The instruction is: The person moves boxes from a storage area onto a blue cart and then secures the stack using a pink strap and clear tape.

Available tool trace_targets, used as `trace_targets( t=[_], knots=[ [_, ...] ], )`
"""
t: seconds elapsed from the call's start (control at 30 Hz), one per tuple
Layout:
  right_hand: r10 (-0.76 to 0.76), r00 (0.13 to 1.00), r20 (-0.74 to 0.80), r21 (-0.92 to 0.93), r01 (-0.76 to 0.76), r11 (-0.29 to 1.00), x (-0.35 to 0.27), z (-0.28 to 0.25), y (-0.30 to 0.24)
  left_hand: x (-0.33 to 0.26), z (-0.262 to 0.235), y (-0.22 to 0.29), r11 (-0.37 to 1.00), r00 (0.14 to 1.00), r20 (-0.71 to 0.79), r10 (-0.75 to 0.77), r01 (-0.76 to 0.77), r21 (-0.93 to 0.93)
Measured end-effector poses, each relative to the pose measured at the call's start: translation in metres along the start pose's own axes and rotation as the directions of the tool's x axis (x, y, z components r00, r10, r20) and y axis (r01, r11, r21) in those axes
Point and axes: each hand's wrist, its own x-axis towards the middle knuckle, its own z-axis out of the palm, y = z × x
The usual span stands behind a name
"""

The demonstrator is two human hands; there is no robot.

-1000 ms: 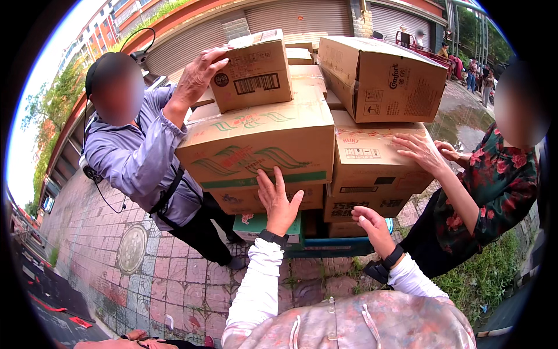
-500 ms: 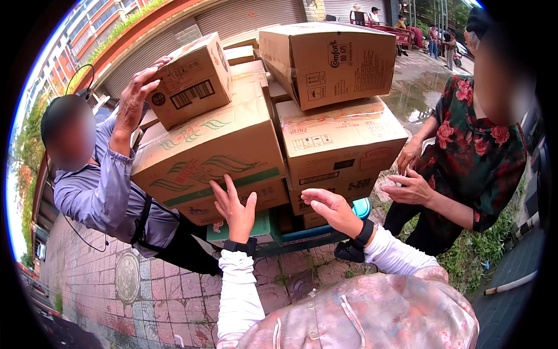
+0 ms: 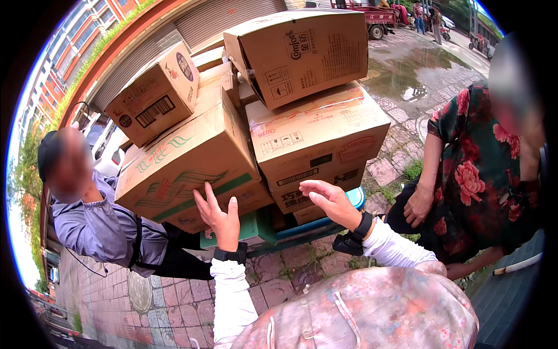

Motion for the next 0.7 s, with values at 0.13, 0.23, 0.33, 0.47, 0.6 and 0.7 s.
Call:
trace_targets(
  t=[0.13,0.23,0.33,0.47,0.6,0.7],
  knots=[
    [0.048,0.998,-0.051,0.044,-0.046,0.998,-0.004,-0.017,0.000,-0.003,0.006,0.013,0.999,0.999,-0.005,0.032,-0.032,-0.024],
    [0.063,0.995,-0.075,0.047,-0.059,0.997,-0.004,-0.025,0.006,-0.008,0.007,0.031,0.996,0.998,0.003,0.067,-0.066,-0.062],
    [0.060,0.995,-0.085,0.062,-0.055,0.997,-0.004,-0.029,0.009,-0.013,0.011,0.047,0.983,0.989,-0.004,0.145,-0.144,-0.111],
    [0.069,0.985,-0.159,0.076,-0.058,0.995,-0.007,-0.037,0.007,-0.021,0.018,0.068,0.969,0.980,0.097,0.172,-0.151,-0.196],
    [0.041,0.961,-0.274,0.012,-0.039,0.999,-0.012,-0.046,-0.002,-0.021,0.025,0.068,0.944,0.968,0.132,0.212,-0.168,-0.283],
    [-0.003,0.934,-0.358,-0.016,-0.003,1.000,-0.015,-0.053,-0.009,-0.020,0.030,0.068,0.915,0.964,0.132,0.231,-0.169,-0.366]
  ],
)
